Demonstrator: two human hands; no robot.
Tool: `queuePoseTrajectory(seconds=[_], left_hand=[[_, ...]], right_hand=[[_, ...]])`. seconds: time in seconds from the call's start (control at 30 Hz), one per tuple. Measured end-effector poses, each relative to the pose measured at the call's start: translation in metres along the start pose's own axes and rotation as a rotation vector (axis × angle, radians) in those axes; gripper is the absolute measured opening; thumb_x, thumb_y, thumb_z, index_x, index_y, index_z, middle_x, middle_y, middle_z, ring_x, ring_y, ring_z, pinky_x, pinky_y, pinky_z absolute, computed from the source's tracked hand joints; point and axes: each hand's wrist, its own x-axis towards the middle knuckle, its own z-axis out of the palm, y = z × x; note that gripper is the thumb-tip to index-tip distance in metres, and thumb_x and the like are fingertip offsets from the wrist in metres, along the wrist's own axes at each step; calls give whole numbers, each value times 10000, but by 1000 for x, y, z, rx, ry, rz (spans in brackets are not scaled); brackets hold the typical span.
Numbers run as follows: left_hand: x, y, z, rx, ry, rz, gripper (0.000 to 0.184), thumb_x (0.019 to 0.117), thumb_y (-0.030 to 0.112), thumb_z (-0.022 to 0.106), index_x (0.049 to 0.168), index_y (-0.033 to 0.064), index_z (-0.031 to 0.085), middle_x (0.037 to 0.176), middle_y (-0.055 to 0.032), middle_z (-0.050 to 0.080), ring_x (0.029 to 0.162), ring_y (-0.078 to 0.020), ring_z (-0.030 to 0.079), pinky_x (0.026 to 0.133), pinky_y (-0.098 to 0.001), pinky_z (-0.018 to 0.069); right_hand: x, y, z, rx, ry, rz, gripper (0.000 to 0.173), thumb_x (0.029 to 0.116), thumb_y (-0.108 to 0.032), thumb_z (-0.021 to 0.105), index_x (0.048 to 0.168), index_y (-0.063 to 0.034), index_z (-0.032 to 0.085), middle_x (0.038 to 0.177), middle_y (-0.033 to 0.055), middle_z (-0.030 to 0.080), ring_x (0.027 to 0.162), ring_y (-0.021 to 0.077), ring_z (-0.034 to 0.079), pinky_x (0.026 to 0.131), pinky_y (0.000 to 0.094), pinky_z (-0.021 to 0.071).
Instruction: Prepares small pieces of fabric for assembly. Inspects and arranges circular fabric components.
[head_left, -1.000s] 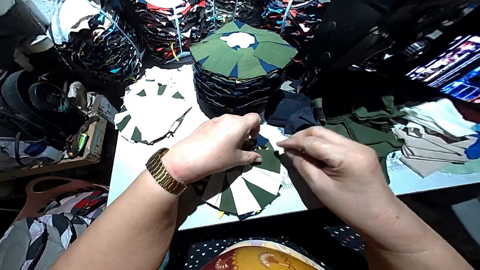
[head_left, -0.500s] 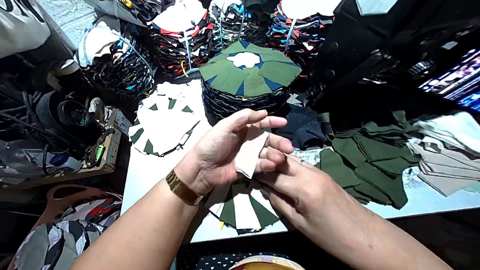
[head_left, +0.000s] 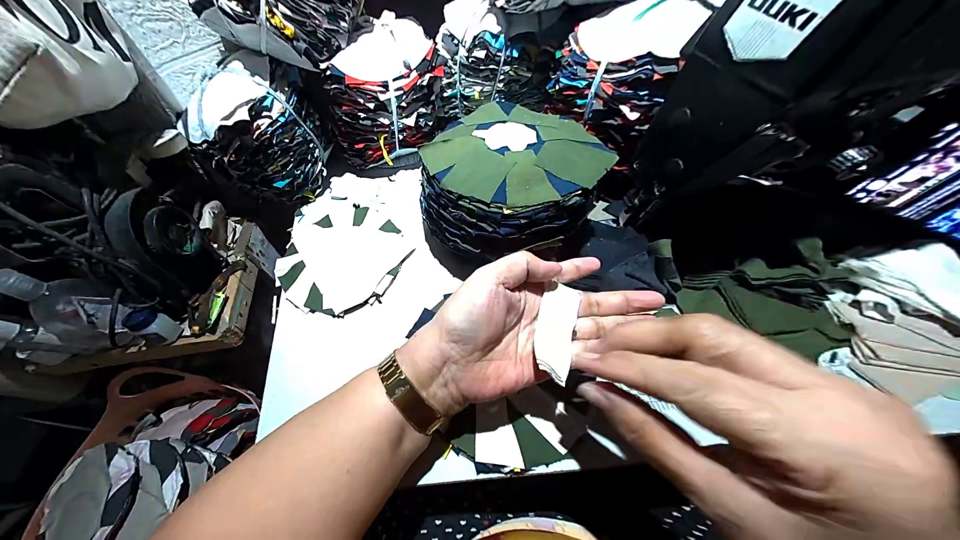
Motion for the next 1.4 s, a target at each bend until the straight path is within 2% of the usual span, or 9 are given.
queuePoseTrajectory(seconds=[0.33, 0.53, 0.73, 0.83, 0.93, 1.13, 1.27, 1.33, 1.4], left_hand=[[2, -1, 1, -6, 43, -4, 493, 1086, 332, 274, 1519, 146, 420, 1338, -151, 614, 1095, -217, 656, 887, -347, 542], [2, -2, 0, 34, 39, 3, 480, 1078, 297, 296, 1512, 140, 431, 1266, -138, 634, 997, -182, 662, 820, -311, 548], [-2, -3, 5, 65, 76, 18, 437, 1074, 324, 336, 1434, 142, 505, 1017, -60, 664, 819, -103, 658, 716, -236, 550], [-2, 0, 9, 73, 123, -1, 419, 1066, 274, 384, 1425, 103, 516, 1094, -92, 657, 893, -152, 668, 801, -296, 566], [1, 4, 13, 54, 170, -9, 337, 1049, 180, 473, 1327, 11, 558, 1100, -148, 657, 907, -210, 704, 830, -334, 604], [-5, 5, 17, 370, 172, 73, 95, 995, -32, 571, 1030, 16, 644, 882, -72, 693, 751, -81, 690, 706, -197, 586], [-3, 3, 13, 548, 236, 197, 86, 953, -61, 632, 985, 17, 647, 817, -52, 660, 677, -52, 622, 665, -182, 553], [-2, 1, 11, 607, 243, 241, 95, 943, -58, 652, 1001, 17, 650, 827, -65, 660, 676, -68, 618, 663, -198, 553], [-1, -1, 9, 668, 243, 277, 167, 926, -68, 673, 1065, 20, 646, 866, -88, 678, 703, -96, 644, 679, -228, 573]], right_hand=[[4, 2, 18, -148, -11, -74, 175, 971, -142, 624, 1016, -55, 769, 1018, 64, 689, 982, 131, 646, 808, 262, 546], [8, 3, 16, -79, -13, -39, 178, 952, -128, 599, 981, -64, 763, 1016, 27, 692, 995, 80, 651, 825, 218, 556], [12, 5, 12, 62, 49, 117, 159, 958, -144, 585, 973, -115, 741, 989, -56, 683, 917, 25, 651, 767, 170, 565], [13, 10, 5, 52, 125, 174, 141, 976, -144, 598, 1022, -106, 726, 1026, -35, 661, 896, 43, 660, 763, 191, 593], [13, 18, -5, 51, 174, 192, 150, 978, -147, 600, 1055, -125, 727, 1078, -35, 634, 944, 40, 637, 792, 177, 572], [7, 28, -13, 238, 191, 221, 125, 993, -201, 628, 1043, -202, 742, 1031, -64, 657, 916, 64, 649, 770, 193, 579], [-3, 34, -9, 547, 187, 357, 218, 1037, -258, 586, 1130, -135, 741, 1042, 8, 711, 866, 104, 689, 779, 255, 607], [-5, 31, -6, 569, 170, 455, 280, 971, -348, 683, 1183, -174, 737, 1008, -4, 728, 814, 95, 704, 725, 244, 617], [-4, 26, -1, 516, 189, 505, 266, 873, -262, 777, 1124, -176, 752, 929, 5, 736, 740, 110, 701, 661, 235, 613]])
